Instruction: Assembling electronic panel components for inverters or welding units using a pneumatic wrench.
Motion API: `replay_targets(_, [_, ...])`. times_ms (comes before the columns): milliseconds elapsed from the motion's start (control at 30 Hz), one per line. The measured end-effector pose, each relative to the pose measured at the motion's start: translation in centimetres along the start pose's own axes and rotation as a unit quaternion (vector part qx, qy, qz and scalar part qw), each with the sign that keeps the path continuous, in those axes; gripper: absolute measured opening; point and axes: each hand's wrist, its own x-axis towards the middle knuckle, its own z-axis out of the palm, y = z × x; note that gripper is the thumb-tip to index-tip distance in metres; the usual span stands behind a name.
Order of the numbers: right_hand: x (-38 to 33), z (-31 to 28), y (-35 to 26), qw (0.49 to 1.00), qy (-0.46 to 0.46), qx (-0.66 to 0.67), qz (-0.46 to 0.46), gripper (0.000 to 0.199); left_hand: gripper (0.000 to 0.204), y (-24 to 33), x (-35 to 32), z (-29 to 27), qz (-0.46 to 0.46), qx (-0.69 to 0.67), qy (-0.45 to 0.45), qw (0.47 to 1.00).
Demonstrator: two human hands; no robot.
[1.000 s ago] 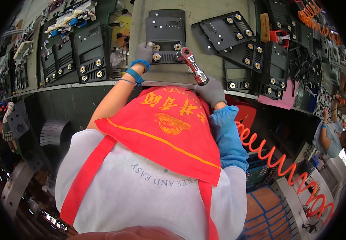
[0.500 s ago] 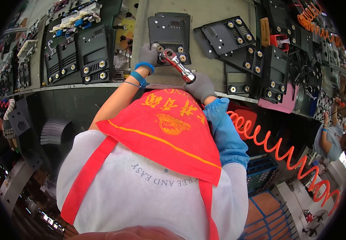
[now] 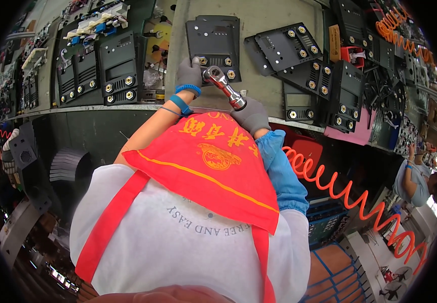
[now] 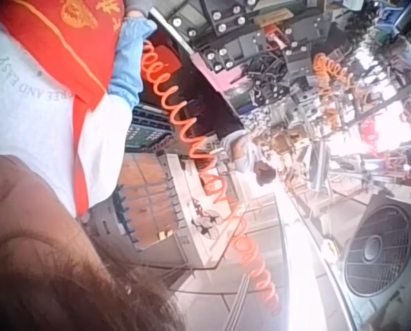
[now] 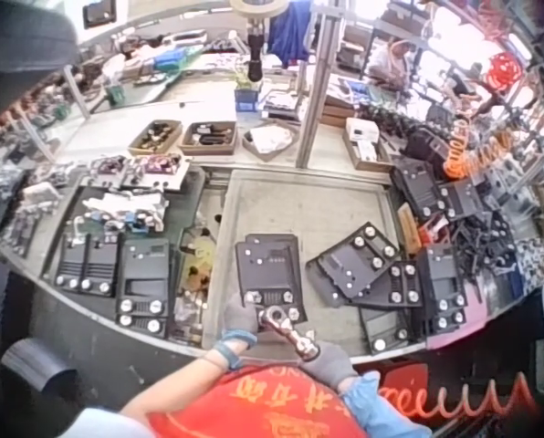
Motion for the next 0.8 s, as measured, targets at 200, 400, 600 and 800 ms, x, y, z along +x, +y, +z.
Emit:
replay_targets(200, [0.0, 0.6, 0.1, 1.0, -0.004, -0.02, -0.001, 0.032, 0.029, -0.2, -0.3, -0.9, -0.018, 0.001, -0.016, 1.0])
replay_targets(400, [-0.2, 0.6, -0.9, 0.999, 0.016, 0.005, -0.038, 0.03, 0.03, -0.6, -0.1, -1.2, -0.01, -0.055, 0.023, 0.998])
replay_targets(600, [0.1, 0.1, -2.5, 0.994, 0.018, -0.053, -0.098, 0.032, 0.027, 0.9, -0.8, -5.7, 0.054, -0.05, 0.027, 0.997])
replay_targets(800, [-1.0, -2.0, -5.8, 0.984, 0.003, -0.093, -0.155, 0.032, 0.028, -2.9, 2.0, -14.2, 0.287, 0.043, 0.134, 0.947])
